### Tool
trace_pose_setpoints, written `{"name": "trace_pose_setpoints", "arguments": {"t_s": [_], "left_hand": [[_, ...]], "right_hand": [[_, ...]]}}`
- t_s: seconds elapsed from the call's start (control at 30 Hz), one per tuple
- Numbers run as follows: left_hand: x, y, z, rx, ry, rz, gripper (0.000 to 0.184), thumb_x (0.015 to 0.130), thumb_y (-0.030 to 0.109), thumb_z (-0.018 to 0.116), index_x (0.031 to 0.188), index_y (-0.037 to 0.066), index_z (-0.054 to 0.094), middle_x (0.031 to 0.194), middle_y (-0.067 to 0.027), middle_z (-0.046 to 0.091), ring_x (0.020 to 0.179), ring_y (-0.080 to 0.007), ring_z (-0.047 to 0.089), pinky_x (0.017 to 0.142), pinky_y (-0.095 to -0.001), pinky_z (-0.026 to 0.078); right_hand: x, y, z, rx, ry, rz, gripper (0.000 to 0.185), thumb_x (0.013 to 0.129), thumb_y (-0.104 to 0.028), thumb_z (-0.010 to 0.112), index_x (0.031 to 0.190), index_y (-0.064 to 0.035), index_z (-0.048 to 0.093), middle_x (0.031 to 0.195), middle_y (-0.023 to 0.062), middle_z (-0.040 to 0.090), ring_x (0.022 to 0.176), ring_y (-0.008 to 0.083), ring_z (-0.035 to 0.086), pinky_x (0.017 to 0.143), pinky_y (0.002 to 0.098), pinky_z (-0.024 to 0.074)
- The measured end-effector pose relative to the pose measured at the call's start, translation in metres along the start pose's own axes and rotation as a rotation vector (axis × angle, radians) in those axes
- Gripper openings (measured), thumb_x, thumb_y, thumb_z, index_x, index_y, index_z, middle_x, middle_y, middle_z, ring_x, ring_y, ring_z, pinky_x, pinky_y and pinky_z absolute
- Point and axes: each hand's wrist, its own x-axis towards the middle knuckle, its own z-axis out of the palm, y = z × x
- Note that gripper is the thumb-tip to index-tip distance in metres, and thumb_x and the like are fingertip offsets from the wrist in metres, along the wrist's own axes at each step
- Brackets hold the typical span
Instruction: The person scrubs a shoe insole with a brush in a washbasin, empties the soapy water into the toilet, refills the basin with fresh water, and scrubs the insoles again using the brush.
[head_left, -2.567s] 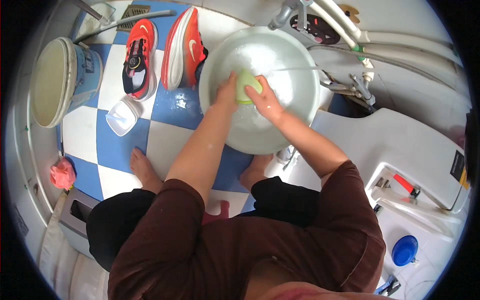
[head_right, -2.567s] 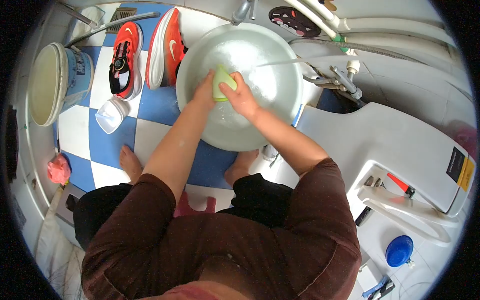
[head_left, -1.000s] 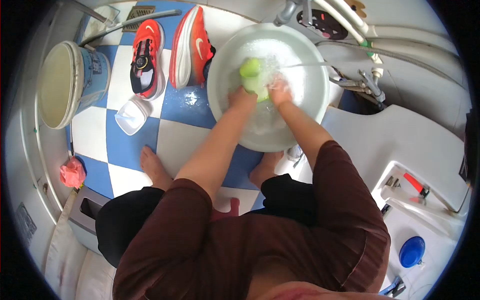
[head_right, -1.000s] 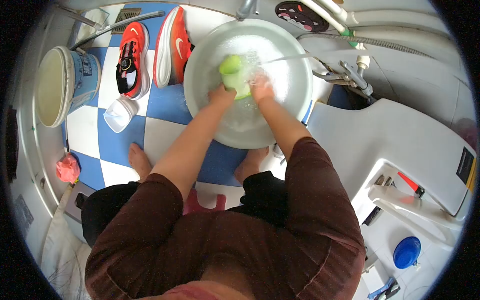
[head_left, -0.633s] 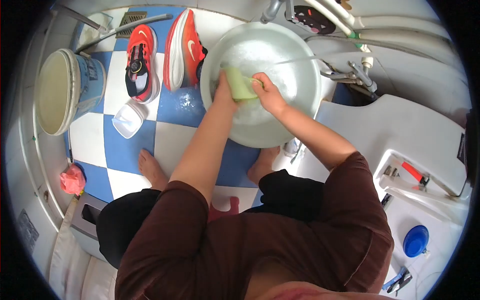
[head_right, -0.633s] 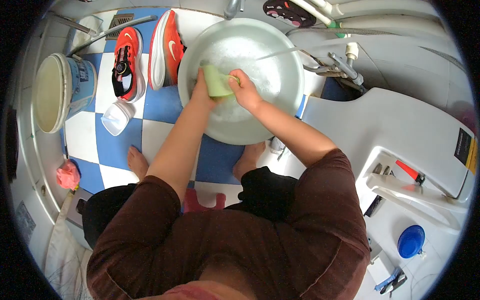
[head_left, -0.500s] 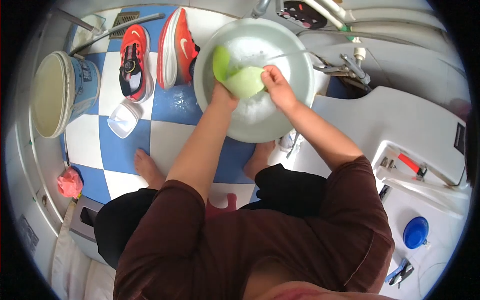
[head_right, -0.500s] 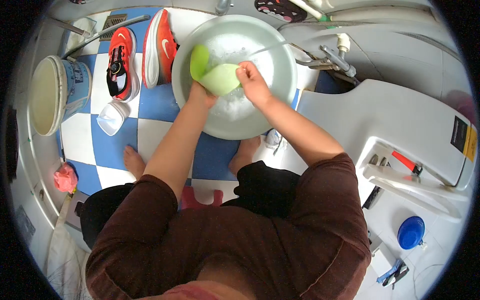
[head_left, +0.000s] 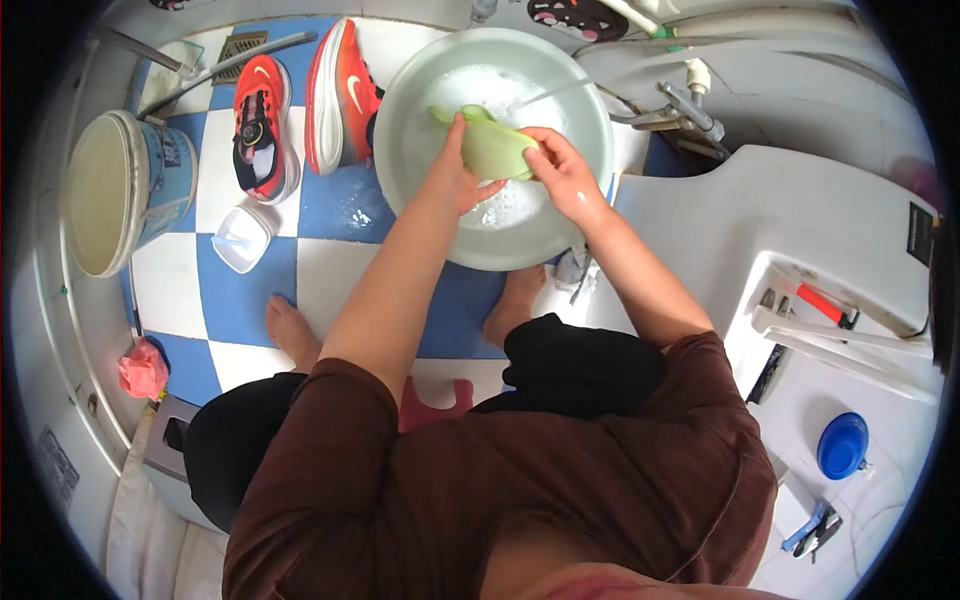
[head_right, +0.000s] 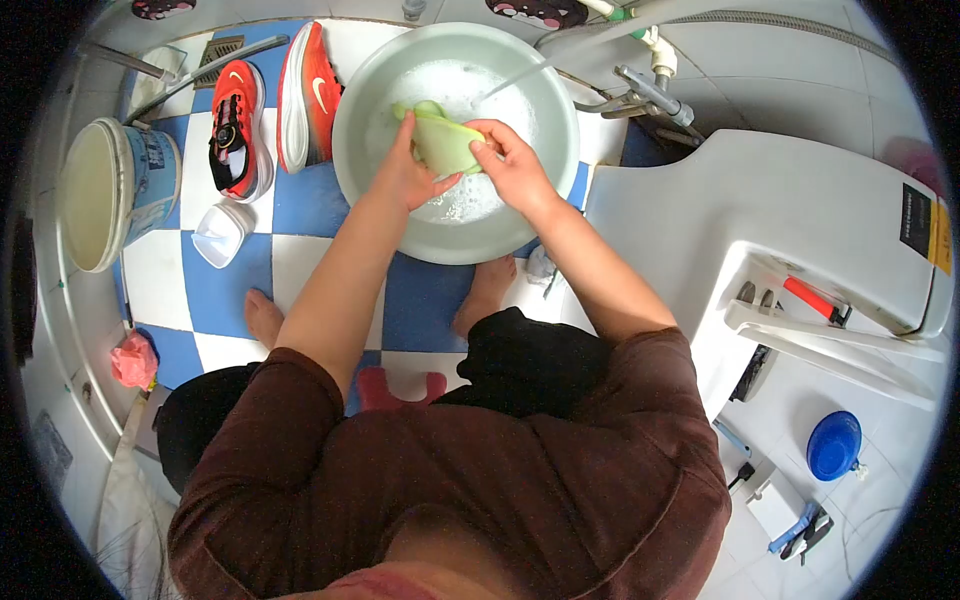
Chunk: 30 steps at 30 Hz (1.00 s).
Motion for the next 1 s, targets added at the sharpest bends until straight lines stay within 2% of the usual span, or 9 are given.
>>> {"name": "trace_pose_setpoints", "arguments": {"t_s": [0.23,0.33,0.43,0.53,0.63,0.8,0.9,0.97,1.0], "left_hand": [[0.018,-0.006,-0.026,-0.236,-0.193,0.062,0.05,0.09,0.045,0.046,0.13,0.015,0.04,0.13,-0.0109,0.044,0.123,-0.028,0.043,0.101,-0.0499,0.035],[0.039,-0.02,-0.032,-0.05,0.167,0.0,0.053,0.089,0.044,0.047,0.13,0.01,0.04,0.134,-0.0114,0.042,0.124,-0.0314,0.041,0.105,-0.047,0.031],[0.054,-0.026,-0.033,0.784,0.735,0.539,0.061,0.087,0.043,0.053,0.135,0.008,0.039,0.142,-0.0159,0.035,0.129,-0.036,0.035,0.11,-0.0448,0.023],[0.027,-0.008,-0.031,1.303,0.051,1.277,0.054,0.086,0.04,0.058,0.126,0.005,0.05,0.128,-0.0182,0.051,0.118,-0.0334,0.048,0.101,-0.0406,0.035],[-0.007,-0.002,0.003,1.607,-0.061,0.533,0.044,0.085,0.035,0.061,0.114,0.002,0.058,0.106,-0.0173,0.064,0.097,-0.0302,0.061,0.085,-0.0386,0.046],[0.019,-0.034,-0.051,1.159,0.194,0.426,0.038,0.084,0.029,0.062,0.105,-0.002,0.06,0.094,-0.0192,0.066,0.084,-0.0296,0.064,0.075,-0.0356,0.048],[0.027,-0.041,-0.07,1.403,0.289,0.312,0.04,0.083,0.028,0.062,0.106,-0.004,0.059,0.098,-0.0219,0.065,0.089,-0.0323,0.063,0.079,-0.0382,0.048],[0.042,-0.048,-0.081,1.461,0.313,0.267,0.042,0.083,0.027,0.062,0.11,-0.005,0.056,0.103,-0.0232,0.063,0.094,-0.0345,0.062,0.083,-0.0402,0.047],[0.048,-0.043,-0.084,1.481,0.341,0.258,0.043,0.082,0.026,0.062,0.112,-0.005,0.055,0.106,-0.0238,0.062,0.097,-0.0355,0.061,0.084,-0.0413,0.046]], "right_hand": [[0.0,-0.004,0.002,-1.047,0.105,-0.64,0.02,0.088,-0.01,0.057,0.108,-0.0107,0.06,0.123,0.014,0.049,0.109,0.0264,0.054,0.081,0.0336,0.0496],[-0.003,-0.002,0.005,-0.77,0.099,-0.365,0.02,0.088,-0.009,0.057,0.108,-0.0094,0.058,0.109,0.0133,0.057,0.099,0.0258,0.058,0.08,0.0316,0.0483],[-0.007,-0.018,-0.005,-0.521,0.028,-0.033,0.021,0.09,-0.011,0.056,0.111,-0.0074,0.056,0.09,0.0078,0.062,0.083,0.0166,0.058,0.075,0.0274,0.0459],[-0.007,-0.017,-0.025,-0.426,-0.065,-0.116,0.023,0.092,-0.015,0.056,0.114,-0.0075,0.055,0.091,0.0017,0.06,0.083,0.0078,0.052,0.074,0.0256,0.0448],[-0.007,-0.016,-0.044,-0.183,-0.02,-0.116,0.024,0.093,-0.018,0.057,0.114,-0.007,0.056,0.095,0.0006,0.061,0.087,0.0082,0.053,0.077,0.0251,0.0449],[-0.034,0.056,-0.151,-0.402,0.561,0.032,0.026,0.094,-0.026,0.053,0.11,-0.0053,0.057,0.102,0.0091,0.064,0.086,0.018,0.063,0.073,0.0313,0.0508],[-0.072,0.167,-0.208,-1.457,0.184,0.46,0.036,0.093,-0.028,0.041,0.095,-0.0031,0.067,0.094,0.0203,0.066,0.087,0.0338,0.065,0.079,0.0415,0.0507],[-0.106,0.173,-0.175,-1.502,-0.24,0.707,0.031,0.088,-0.026,0.049,0.095,-0.0024,0.067,0.099,0.0219,0.065,0.094,0.0362,0.063,0.084,0.0438,0.049],[-0.117,0.209,-0.166,-1.158,0.114,0.816,0.03,0.085,-0.027,0.052,0.095,-0.0028,0.068,0.103,0.0211,0.064,0.097,0.0358,0.062,0.085,0.0441,0.0483]]}}
